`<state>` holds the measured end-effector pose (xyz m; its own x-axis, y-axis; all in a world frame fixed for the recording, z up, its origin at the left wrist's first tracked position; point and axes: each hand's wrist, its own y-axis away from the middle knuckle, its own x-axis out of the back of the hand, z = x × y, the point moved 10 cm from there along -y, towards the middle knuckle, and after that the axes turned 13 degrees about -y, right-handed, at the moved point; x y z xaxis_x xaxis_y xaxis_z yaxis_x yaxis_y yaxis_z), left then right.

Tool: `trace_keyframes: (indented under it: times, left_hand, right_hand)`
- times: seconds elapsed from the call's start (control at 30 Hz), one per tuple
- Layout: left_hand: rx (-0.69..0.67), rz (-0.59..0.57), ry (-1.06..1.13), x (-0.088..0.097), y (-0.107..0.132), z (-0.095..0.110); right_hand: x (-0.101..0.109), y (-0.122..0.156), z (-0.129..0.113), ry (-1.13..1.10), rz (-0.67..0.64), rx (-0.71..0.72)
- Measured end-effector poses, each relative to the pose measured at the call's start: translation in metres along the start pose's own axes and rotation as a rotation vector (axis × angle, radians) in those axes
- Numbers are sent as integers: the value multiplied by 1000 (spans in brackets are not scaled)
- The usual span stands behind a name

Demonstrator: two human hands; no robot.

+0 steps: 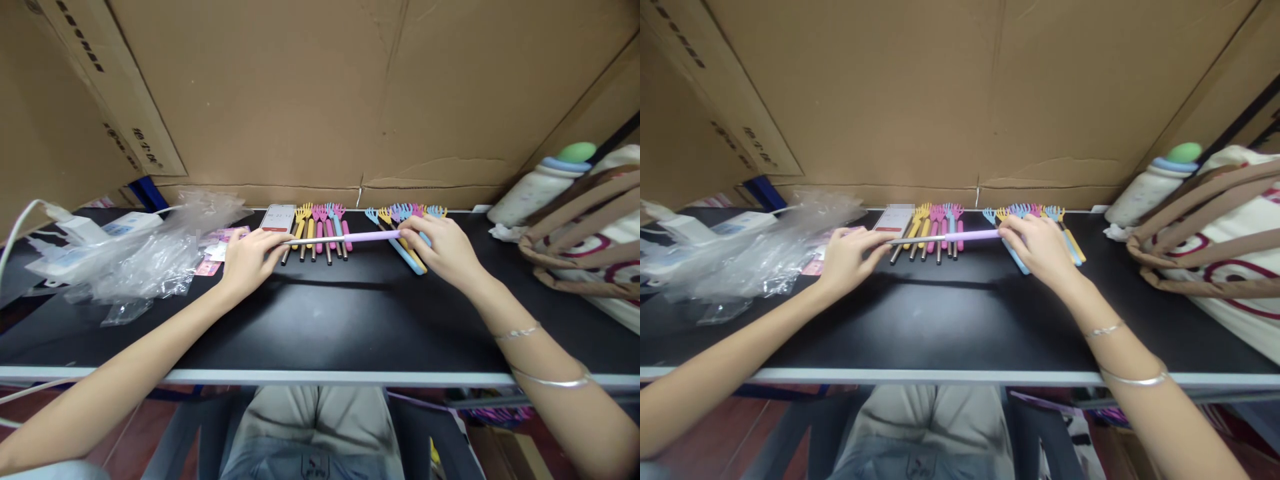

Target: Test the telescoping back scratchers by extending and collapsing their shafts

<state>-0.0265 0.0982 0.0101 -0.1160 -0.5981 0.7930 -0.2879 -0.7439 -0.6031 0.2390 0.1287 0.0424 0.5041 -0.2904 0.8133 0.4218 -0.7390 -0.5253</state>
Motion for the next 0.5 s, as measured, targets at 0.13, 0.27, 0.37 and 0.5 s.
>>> trace_keyframes:
  times: [0.13,0.27,0.37,0.5]
  left_hand:
    - [-15,29,8,1,1,1]
    - [-23,68,-21,4,2,1]
    - [-44,116,-60,10,3,3]
    - [-86,161,-97,14,5,9]
  right_hand:
    - [1,1,1,-90,19,-39]
    - [-4,4,6,-209,-10,-142]
    - [-16,8,15,-321,-71,-260]
    - [-36,14,24,-319,-208,-356]
